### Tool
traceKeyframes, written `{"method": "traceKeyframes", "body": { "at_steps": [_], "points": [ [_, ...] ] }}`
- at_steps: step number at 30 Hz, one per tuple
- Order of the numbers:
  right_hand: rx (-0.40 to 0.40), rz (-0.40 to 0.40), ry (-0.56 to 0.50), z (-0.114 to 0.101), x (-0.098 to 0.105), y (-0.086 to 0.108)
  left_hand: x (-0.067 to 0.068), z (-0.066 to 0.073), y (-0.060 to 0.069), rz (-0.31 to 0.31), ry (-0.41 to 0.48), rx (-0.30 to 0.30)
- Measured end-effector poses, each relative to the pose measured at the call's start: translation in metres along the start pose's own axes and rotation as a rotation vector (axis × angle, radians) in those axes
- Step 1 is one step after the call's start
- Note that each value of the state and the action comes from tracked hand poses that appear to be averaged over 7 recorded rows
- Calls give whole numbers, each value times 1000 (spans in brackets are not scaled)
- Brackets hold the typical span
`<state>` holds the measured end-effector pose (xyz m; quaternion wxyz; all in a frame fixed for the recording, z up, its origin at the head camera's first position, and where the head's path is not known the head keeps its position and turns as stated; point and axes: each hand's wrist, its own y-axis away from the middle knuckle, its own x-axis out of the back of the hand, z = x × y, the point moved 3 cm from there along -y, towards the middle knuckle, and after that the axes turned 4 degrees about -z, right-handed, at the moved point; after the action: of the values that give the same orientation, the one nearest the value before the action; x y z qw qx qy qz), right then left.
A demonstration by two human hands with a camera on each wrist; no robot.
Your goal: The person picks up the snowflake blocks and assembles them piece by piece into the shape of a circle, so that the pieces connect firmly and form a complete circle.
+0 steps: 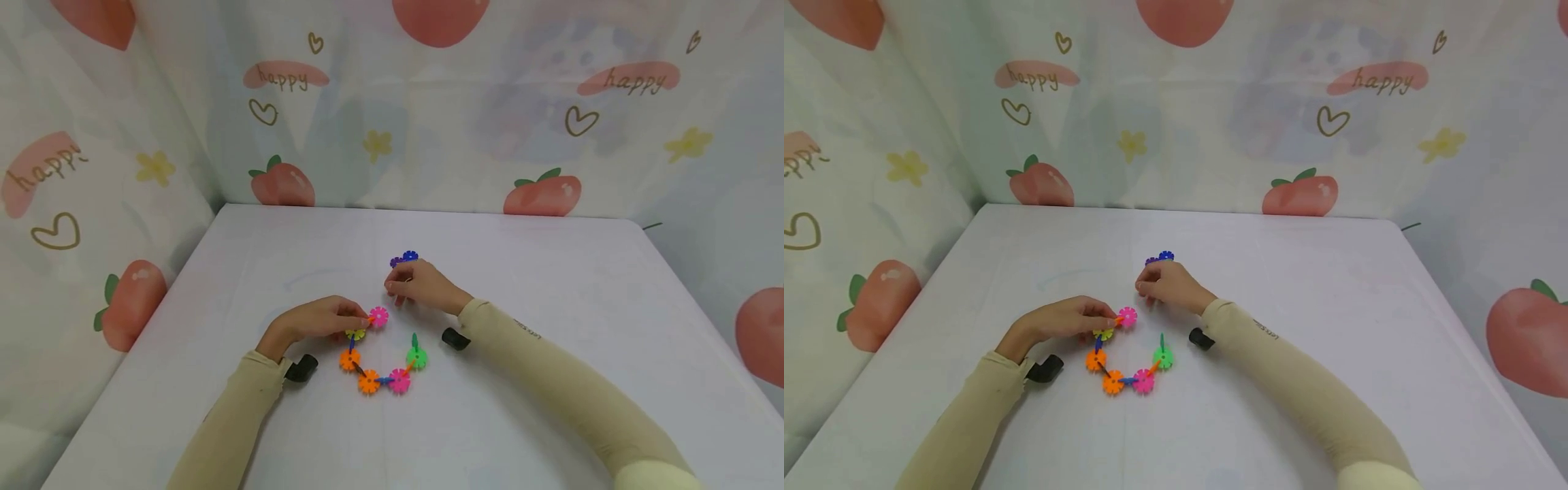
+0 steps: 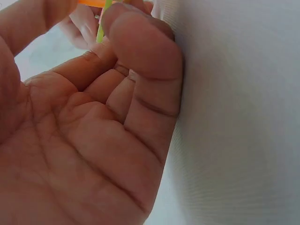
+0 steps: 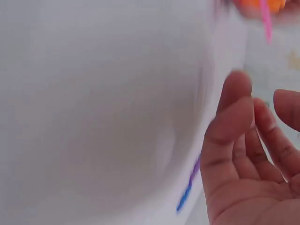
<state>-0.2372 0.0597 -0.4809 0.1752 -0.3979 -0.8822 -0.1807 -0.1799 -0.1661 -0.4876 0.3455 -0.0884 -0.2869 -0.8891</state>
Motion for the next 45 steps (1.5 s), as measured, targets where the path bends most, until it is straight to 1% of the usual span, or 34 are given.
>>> {"method": "traceKeyframes", "body": {
  "at_steps": [3,6,9,13,17,20,23,26,29,34,38,42,45],
  "points": [
    [4,75,104,0,15,-8,0,1,0,2,6,-2],
    [9,111,217,3,25,-18,0,0,0,5,20,-9],
    [-16,97,323,6,33,-28,-1,0,1,9,23,-10],
    [-47,58,421,11,39,-40,-1,-1,1,13,28,-6],
    [-24,43,485,16,41,-46,0,-2,0,11,32,-6],
    [3,50,501,21,42,-49,0,-1,1,8,23,-9],
    [13,63,491,25,43,-51,1,0,1,2,19,-13],
    [7,79,459,26,43,-50,1,2,1,-4,15,-11],
    [4,100,411,27,43,-49,2,2,1,-3,4,-7],
    [-13,140,316,27,44,-44,2,3,-1,2,-18,-17],
    [-32,161,278,26,43,-39,2,3,0,1,-10,-20],
    [-52,157,212,26,44,-34,2,3,0,-8,5,-22],
    [-64,137,143,26,45,-29,2,3,0,-14,7,-28]
  ]
}}
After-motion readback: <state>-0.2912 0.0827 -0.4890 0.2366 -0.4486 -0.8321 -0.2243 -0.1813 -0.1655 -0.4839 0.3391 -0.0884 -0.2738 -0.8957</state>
